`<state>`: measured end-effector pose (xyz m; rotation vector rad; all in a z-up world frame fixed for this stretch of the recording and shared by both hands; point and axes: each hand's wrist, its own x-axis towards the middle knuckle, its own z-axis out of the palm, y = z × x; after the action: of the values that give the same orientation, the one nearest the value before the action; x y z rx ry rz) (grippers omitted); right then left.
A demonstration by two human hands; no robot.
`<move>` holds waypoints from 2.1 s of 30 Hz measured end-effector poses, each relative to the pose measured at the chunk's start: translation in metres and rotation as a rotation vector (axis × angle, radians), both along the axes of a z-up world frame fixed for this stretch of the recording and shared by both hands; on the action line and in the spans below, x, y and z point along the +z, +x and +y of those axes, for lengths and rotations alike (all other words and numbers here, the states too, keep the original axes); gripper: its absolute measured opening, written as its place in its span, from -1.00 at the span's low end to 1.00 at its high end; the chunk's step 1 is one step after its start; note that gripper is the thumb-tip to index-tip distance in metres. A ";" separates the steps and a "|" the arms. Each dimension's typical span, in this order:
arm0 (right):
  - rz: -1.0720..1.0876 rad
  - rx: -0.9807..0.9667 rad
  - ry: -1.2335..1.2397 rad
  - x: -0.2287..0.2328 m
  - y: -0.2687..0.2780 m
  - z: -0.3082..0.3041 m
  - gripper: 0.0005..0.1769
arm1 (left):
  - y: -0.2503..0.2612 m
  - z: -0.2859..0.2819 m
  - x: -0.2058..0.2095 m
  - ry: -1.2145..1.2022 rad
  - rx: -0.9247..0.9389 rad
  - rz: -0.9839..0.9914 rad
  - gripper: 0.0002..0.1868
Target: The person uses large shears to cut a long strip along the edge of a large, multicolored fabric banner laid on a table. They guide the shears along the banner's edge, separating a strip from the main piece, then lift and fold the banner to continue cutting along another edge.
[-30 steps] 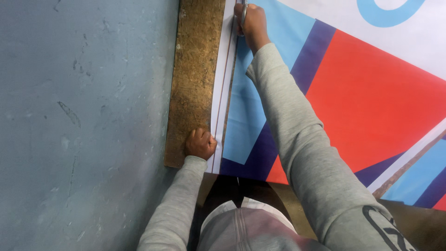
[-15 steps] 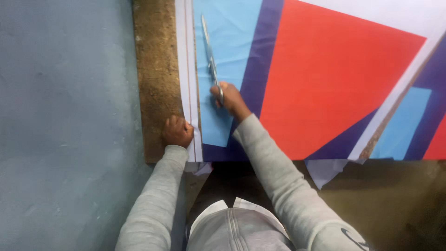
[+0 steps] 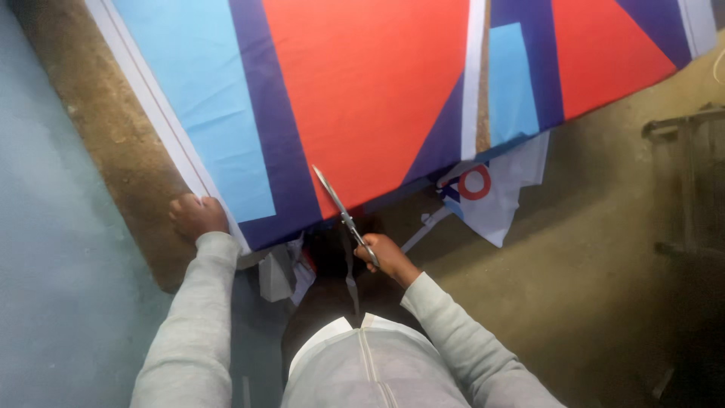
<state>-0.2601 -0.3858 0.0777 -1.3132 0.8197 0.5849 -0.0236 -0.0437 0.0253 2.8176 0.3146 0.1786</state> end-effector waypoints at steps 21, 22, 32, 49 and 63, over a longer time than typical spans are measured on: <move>-0.110 -0.578 -0.188 0.050 -0.261 -0.363 -0.83 | -0.169 -0.435 0.015 0.345 -0.536 0.508 0.21; -0.108 -0.600 -0.192 0.066 -0.269 -0.378 -0.83 | -0.172 -0.438 0.020 0.349 -0.558 0.504 0.21; -0.167 -0.709 -0.222 0.099 -0.286 -0.513 -0.81 | -0.166 -0.547 0.038 0.215 -0.474 0.395 -0.27; -0.080 -0.864 -0.226 0.042 -0.201 -0.668 -0.78 | -0.124 -0.848 -0.008 0.094 -1.139 0.557 -0.48; -0.074 -0.828 -0.324 0.038 -0.182 -0.805 -0.78 | -0.113 -0.891 -0.029 0.001 -1.034 0.539 -0.54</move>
<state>-0.4422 -1.1908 0.1160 -1.1339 1.3233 -0.2613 -0.1365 -0.9346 -0.0036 2.5845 -1.0167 -0.7886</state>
